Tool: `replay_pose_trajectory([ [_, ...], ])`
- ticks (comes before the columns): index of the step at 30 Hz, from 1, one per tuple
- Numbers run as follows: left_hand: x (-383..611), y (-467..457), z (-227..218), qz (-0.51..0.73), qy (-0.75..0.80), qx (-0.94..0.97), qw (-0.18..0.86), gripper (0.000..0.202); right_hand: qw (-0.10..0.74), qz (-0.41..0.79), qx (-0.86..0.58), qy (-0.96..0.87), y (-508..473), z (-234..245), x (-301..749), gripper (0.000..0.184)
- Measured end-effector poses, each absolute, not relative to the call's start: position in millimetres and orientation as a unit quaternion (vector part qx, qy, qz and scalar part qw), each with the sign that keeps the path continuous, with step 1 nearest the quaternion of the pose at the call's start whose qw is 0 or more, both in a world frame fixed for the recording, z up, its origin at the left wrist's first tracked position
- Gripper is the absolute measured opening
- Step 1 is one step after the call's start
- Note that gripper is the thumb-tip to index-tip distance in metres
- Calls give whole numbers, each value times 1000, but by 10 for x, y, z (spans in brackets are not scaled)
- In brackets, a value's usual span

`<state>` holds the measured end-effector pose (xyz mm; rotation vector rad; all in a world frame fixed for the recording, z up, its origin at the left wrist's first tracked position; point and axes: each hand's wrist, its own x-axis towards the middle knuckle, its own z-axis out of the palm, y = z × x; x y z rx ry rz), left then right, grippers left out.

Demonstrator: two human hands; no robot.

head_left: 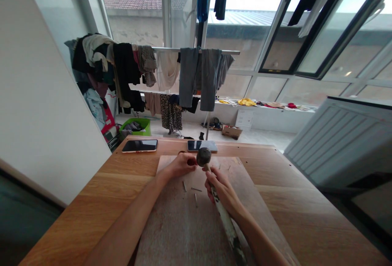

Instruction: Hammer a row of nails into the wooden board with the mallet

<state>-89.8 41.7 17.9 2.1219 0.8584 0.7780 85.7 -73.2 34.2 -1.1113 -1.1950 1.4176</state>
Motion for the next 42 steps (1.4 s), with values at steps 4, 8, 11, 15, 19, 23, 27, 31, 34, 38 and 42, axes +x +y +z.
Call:
replay_pose_trajectory([
  [4,-892,415,181,296,341,819,354,9,470,586,-450,-483,-721,353,876,51],
  [8,-885,410,192,301,335,823,347,11,468,586,-449,-486,-736,364,872,50],
  [11,-873,405,205,298,327,830,339,14,468,592,-446,-482,-744,353,863,49],
  [15,-885,406,243,281,319,840,336,15,464,588,-450,-486,-739,334,868,49],
  [19,-961,380,394,209,383,851,292,16,481,593,-446,-467,-733,350,895,51],
  [23,-964,237,620,15,353,885,305,22,504,579,-455,-450,-729,390,926,52],
  [27,-808,23,717,-104,352,885,286,14,513,574,-456,-446,-716,396,945,55],
  [31,-726,-62,718,-41,363,903,228,14,518,573,-450,-448,-706,374,955,52],
  [34,-828,21,734,1,370,907,203,13,518,573,-453,-445,-706,372,951,50],
  [38,-1075,224,714,49,440,873,204,8,515,576,-453,-444,-711,392,932,50],
  [42,-1205,338,644,92,468,849,228,8,511,575,-461,-443,-717,402,921,52],
])
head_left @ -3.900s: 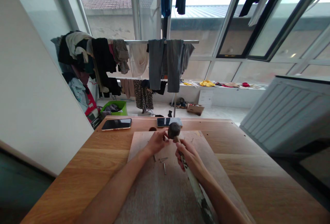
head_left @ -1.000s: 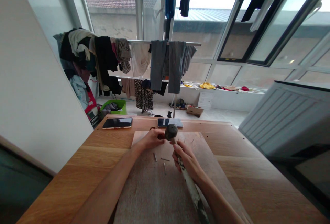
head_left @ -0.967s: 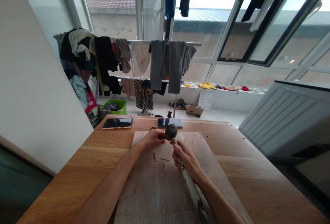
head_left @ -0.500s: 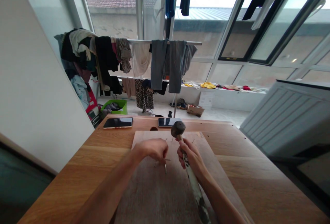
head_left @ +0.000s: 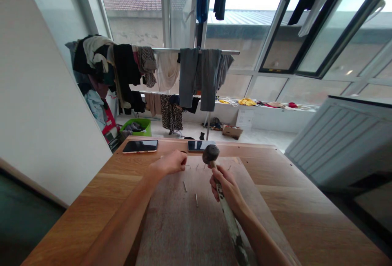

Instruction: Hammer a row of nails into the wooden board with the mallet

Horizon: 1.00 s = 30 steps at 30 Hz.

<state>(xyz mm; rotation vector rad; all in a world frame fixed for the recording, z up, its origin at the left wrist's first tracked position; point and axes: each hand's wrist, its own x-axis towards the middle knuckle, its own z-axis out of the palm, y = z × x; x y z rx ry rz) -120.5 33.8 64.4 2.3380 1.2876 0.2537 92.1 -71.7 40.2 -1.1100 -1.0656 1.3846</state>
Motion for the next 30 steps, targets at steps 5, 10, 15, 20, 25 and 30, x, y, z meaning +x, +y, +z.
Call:
replay_pose_trajectory([
  [5,-1150,321,616,96,455,855,230,7,509,574,-461,-446,-720,380,925,50],
  [10,-1086,353,552,125,435,861,233,6,512,577,-455,-445,-714,378,928,48],
  [15,-1086,450,381,190,375,838,348,10,500,590,-447,-449,-729,369,893,49],
  [20,-1123,480,283,208,383,819,373,17,490,595,-447,-453,-770,336,783,50],
  [25,-1146,490,282,215,370,814,392,17,482,611,-417,-469,-779,291,710,48],
  [30,-1167,510,272,211,347,822,400,18,478,607,-419,-476,-786,288,682,46],
])
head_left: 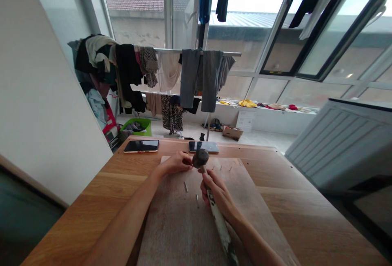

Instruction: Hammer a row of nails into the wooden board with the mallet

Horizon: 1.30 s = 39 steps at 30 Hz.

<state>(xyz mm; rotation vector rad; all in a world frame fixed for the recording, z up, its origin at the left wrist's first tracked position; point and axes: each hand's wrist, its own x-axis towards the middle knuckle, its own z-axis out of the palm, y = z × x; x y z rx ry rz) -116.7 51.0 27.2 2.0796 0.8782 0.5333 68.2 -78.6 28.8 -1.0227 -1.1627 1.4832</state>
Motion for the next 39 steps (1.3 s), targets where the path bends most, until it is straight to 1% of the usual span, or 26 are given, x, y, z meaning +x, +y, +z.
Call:
replay_pose_trajectory([
  [9,-1162,513,237,242,344,818,392,11,463,611,-424,-483,-730,237,655,48],
  [13,-1164,514,241,233,336,816,408,15,464,612,-427,-477,-734,252,672,48],
  [19,-1154,515,244,234,323,812,426,13,456,586,-431,-513,-741,275,667,48],
  [33,-1137,525,210,241,328,820,404,12,451,576,-439,-521,-728,248,663,51],
  [39,-1147,508,260,233,326,818,413,12,445,585,-449,-509,-747,271,658,51],
])
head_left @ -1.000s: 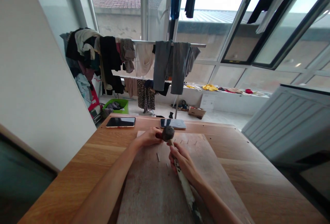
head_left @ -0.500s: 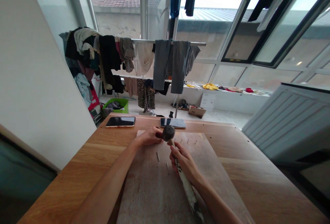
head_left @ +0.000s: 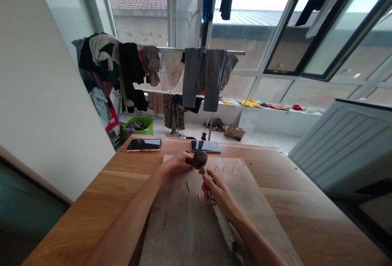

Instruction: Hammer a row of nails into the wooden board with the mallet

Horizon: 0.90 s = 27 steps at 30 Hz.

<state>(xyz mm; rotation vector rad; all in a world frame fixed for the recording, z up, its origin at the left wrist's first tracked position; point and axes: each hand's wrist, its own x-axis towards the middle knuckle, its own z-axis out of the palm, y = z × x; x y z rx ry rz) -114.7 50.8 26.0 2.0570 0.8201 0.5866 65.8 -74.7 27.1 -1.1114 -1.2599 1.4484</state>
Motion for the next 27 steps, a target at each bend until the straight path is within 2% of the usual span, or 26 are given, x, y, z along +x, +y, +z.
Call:
replay_pose_trajectory([
  [7,-1143,512,223,219,332,822,407,7,453,587,-450,-498,-746,309,664,54],
  [11,-1164,528,336,193,375,819,390,28,480,589,-437,-481,-747,331,692,52],
  [14,-1216,457,527,126,411,840,331,32,504,588,-430,-464,-744,348,722,52],
  [19,-1225,44,718,-10,359,916,181,35,521,579,-446,-442,-728,350,747,52],
  [24,-1099,-259,638,-1,306,950,58,9,526,575,-446,-440,-731,327,742,52],
  [27,-1106,-196,591,10,307,949,70,6,525,572,-451,-440,-747,307,743,49],
])
